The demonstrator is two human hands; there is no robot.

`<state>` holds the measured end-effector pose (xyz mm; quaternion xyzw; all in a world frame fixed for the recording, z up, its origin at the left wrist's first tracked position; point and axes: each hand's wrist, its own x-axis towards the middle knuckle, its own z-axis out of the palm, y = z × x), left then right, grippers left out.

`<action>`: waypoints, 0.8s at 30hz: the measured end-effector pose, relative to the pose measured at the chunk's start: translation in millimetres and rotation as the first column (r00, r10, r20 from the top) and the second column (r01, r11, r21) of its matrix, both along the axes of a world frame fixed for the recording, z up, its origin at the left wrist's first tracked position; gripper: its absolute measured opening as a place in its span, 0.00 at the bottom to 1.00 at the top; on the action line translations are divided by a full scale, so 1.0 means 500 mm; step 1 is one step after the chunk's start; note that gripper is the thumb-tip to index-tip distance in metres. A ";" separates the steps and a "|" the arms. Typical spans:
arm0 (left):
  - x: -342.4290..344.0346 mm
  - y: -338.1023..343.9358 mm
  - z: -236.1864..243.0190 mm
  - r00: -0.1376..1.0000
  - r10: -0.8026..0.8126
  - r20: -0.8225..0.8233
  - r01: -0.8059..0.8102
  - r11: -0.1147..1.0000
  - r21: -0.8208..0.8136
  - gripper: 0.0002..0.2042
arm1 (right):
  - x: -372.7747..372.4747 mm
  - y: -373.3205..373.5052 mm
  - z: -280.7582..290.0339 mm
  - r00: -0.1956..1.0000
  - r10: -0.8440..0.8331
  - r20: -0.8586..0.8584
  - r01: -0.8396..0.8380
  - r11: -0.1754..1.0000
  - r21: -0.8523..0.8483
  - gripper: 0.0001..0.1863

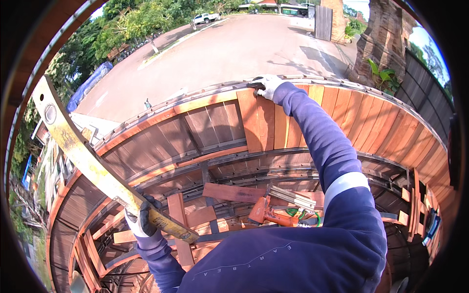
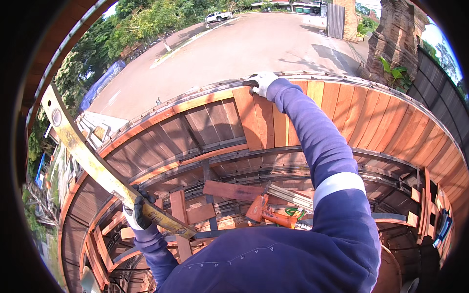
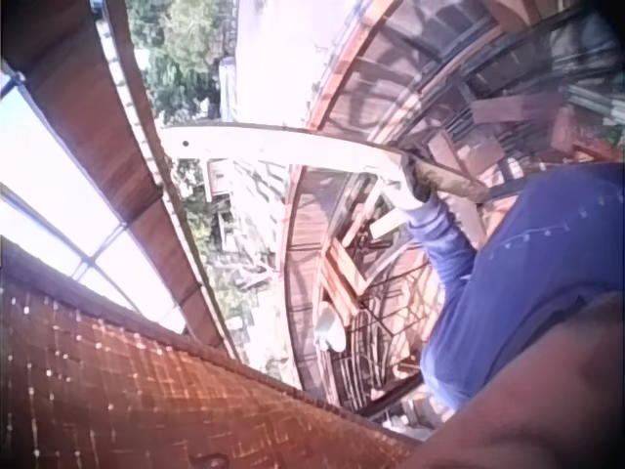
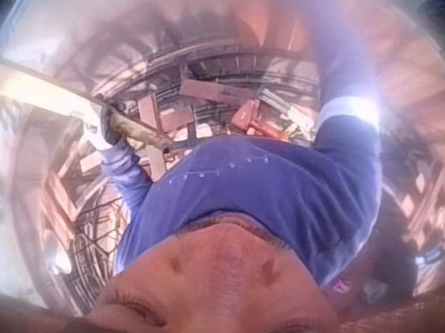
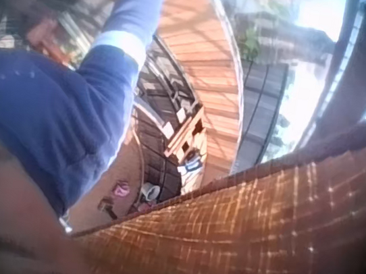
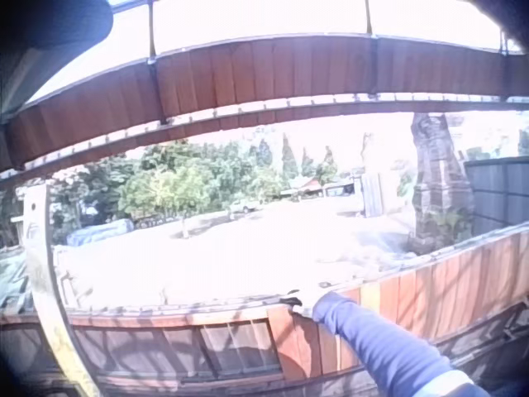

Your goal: The person installs wooden planks onto a curved roof structure. They use a spirit level to check alignment and a nail gun to secure the planks in place. The person repeatedly positions planks, checks their level, and fastens them to the roof frame.

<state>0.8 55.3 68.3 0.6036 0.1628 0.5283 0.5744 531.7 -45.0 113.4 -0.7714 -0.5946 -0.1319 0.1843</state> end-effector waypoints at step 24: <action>0.763 0.194 -0.177 0.881 -0.467 0.080 0.474 0.866 -0.159 0.15 | 0.004 0.004 -0.037 0.976 -0.216 -0.029 0.218 0.972 0.086 0.16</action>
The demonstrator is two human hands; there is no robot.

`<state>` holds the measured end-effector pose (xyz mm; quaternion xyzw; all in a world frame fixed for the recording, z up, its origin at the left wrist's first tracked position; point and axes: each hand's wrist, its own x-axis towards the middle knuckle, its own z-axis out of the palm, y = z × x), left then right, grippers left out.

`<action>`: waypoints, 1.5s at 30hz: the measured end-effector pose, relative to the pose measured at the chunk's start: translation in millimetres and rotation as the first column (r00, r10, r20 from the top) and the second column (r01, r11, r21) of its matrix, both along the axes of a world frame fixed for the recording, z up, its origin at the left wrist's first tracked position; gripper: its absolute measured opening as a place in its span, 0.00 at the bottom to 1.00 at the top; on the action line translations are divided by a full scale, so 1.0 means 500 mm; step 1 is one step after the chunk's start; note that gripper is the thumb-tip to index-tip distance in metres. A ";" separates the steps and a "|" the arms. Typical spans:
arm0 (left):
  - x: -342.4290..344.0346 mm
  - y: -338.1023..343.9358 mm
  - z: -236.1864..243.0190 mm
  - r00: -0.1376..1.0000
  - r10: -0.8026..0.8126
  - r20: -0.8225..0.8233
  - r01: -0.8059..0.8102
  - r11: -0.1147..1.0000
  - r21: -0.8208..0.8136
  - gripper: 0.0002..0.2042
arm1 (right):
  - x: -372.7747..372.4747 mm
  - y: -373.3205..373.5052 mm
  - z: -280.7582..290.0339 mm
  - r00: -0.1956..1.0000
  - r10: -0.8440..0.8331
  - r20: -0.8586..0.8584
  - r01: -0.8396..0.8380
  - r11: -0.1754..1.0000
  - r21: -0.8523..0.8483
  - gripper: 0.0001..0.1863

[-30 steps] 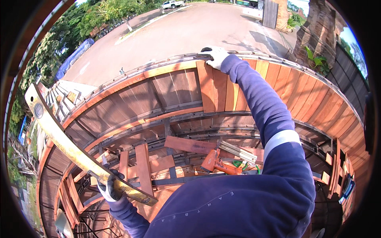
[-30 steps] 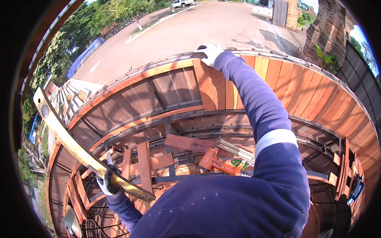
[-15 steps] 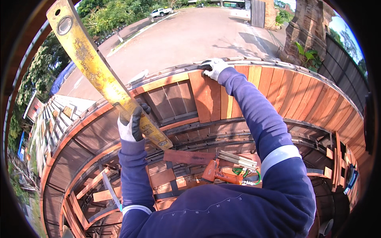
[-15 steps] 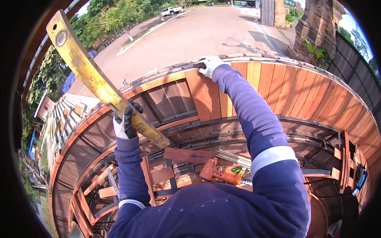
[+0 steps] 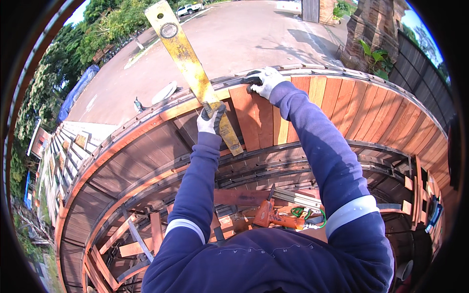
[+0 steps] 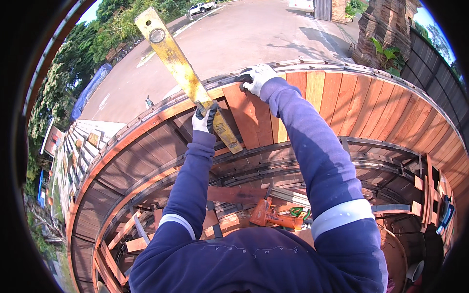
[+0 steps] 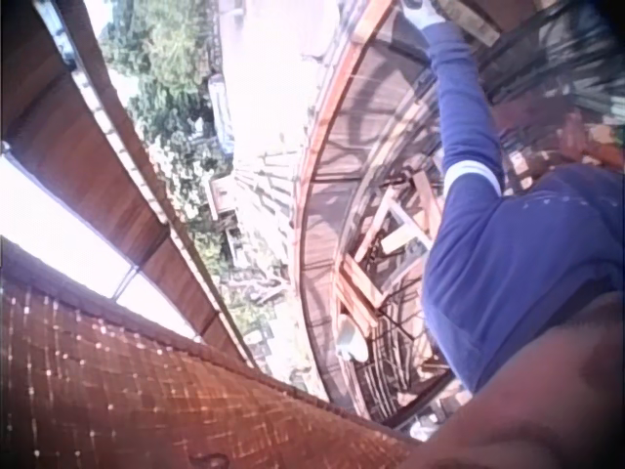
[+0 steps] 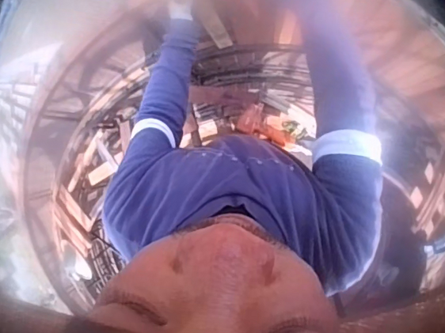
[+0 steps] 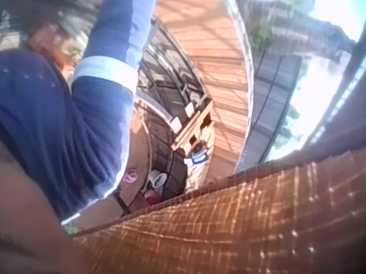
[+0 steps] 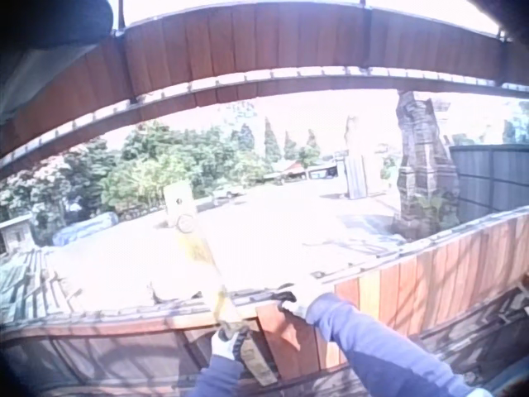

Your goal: The person installs wooden planks onto a curved roof structure. They use a spirit level to check alignment and a nail gun to secure the planks in place. The person repeatedly positions planks, checks their level, and fastens them to the roof frame.

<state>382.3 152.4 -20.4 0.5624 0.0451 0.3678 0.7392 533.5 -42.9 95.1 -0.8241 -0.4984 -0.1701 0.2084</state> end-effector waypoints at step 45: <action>0.089 -0.008 -0.097 0.957 0.002 -0.289 0.044 0.987 0.155 0.12 | 0.022 0.007 -0.008 0.991 0.070 -0.118 -0.053 0.988 0.143 0.17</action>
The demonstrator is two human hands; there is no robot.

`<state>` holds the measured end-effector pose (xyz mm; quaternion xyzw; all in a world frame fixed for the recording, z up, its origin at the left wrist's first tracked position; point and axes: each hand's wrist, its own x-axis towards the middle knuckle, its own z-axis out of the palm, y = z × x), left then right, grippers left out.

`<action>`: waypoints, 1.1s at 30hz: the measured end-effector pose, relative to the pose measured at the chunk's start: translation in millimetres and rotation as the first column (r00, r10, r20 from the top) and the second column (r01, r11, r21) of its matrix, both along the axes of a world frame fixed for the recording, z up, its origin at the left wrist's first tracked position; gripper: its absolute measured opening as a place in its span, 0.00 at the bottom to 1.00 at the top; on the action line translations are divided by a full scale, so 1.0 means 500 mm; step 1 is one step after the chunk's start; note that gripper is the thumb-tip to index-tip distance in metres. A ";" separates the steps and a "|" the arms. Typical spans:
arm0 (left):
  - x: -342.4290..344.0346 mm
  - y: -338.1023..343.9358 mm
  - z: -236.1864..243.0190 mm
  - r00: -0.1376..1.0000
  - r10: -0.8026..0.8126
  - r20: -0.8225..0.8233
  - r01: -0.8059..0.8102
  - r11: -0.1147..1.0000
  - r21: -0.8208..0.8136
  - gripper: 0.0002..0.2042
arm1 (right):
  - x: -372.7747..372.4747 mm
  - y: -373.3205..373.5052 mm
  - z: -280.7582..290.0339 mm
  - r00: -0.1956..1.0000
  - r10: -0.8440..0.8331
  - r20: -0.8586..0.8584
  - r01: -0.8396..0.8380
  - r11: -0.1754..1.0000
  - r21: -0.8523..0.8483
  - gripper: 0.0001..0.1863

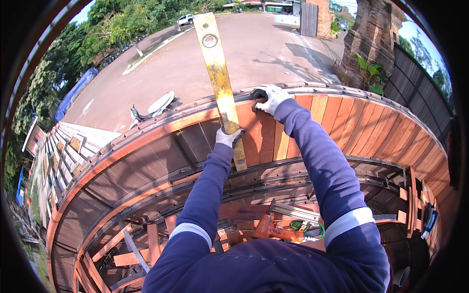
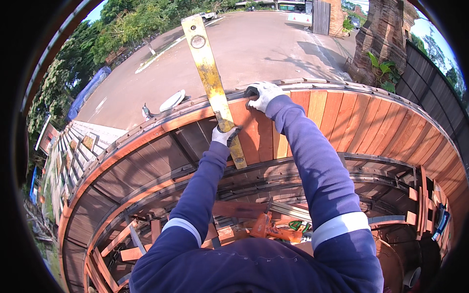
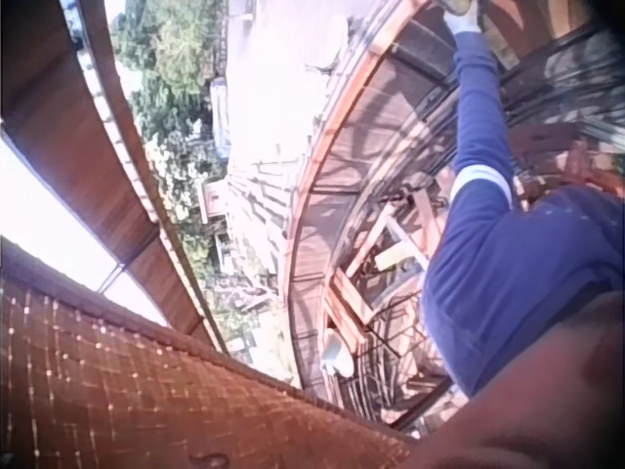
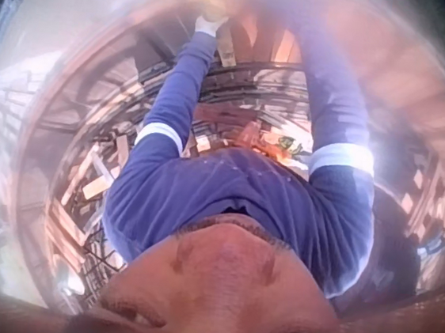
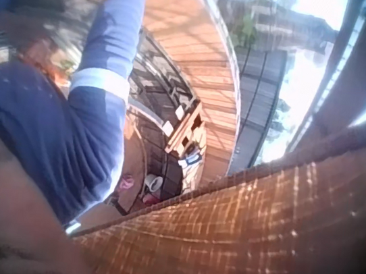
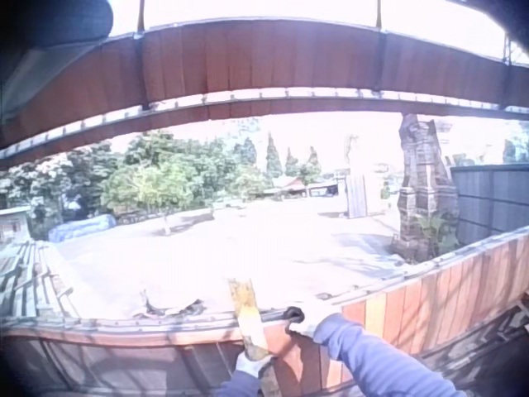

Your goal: The person installs wooden planks onto a curved roof structure. They use a spirit level to check alignment and a nail gun to secure the planks in place. The person repeatedly positions planks, checks their level, and fastens them to the roof frame.

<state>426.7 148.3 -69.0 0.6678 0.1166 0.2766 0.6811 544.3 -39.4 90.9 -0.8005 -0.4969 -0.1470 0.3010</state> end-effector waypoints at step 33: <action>-0.004 0.008 -0.001 1.000 0.030 -0.011 -0.029 1.000 0.004 0.12 | 0.021 0.009 -0.009 0.996 0.040 -0.085 -0.042 0.999 -0.023 0.20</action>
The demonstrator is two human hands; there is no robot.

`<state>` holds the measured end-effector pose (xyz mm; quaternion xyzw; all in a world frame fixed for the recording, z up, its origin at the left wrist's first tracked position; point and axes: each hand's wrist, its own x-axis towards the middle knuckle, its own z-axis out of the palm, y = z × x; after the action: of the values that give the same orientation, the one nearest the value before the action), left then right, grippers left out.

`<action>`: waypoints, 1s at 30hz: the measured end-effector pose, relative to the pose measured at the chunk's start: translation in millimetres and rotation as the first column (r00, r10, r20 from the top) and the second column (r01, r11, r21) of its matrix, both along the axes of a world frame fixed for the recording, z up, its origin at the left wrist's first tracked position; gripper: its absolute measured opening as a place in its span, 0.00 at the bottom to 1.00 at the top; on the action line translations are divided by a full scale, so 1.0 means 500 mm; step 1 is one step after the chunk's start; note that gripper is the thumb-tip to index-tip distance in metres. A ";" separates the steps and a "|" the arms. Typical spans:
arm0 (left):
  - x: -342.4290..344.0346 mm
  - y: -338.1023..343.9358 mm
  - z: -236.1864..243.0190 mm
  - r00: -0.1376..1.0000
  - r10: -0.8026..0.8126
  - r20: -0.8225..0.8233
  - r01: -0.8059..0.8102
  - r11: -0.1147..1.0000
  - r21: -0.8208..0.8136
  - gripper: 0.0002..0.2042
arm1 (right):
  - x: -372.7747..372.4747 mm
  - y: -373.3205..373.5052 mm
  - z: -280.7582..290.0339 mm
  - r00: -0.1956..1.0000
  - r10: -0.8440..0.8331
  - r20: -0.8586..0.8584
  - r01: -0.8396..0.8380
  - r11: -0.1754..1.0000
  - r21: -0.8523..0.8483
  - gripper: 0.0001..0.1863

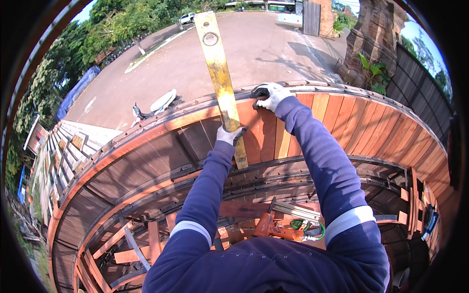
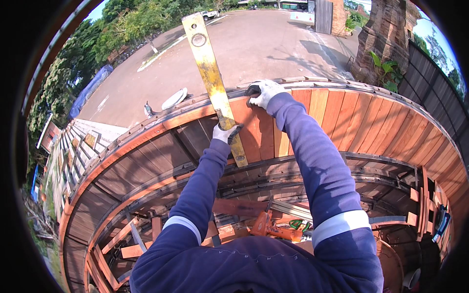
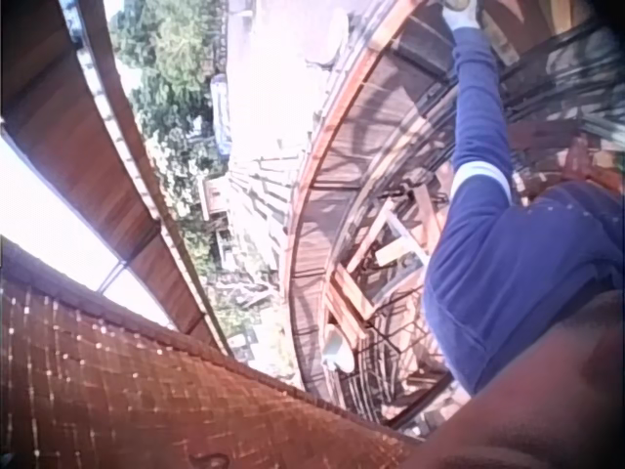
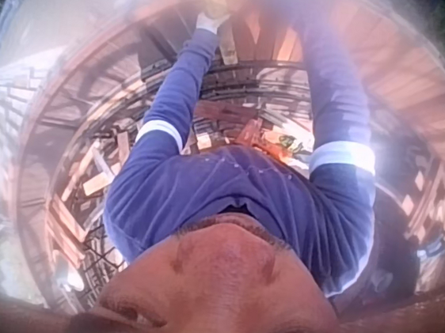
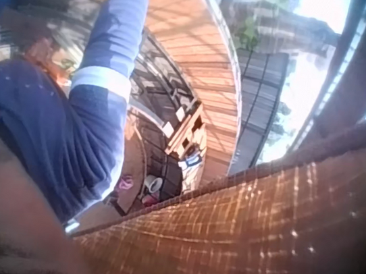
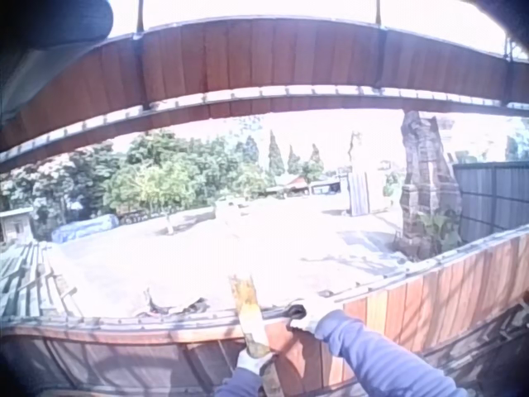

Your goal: The person installs wooden planks onto a curved roof structure. They use a spirit level to check alignment and a nail gun to secure the planks in place. The person repeatedly positions planks, checks their level, and fastens them to the roof frame.

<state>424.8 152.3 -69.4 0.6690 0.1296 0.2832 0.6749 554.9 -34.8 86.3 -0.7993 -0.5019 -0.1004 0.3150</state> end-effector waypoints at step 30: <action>-0.017 -0.012 0.024 0.999 0.030 -0.029 -0.029 0.999 0.028 0.12 | -0.017 -0.001 0.001 0.995 -0.072 0.069 0.073 0.997 -0.008 0.19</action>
<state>416.5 146.2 -57.5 0.6803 0.1457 0.2848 0.6595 546.4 -35.3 86.6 -0.8146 -0.4836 -0.1368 0.2894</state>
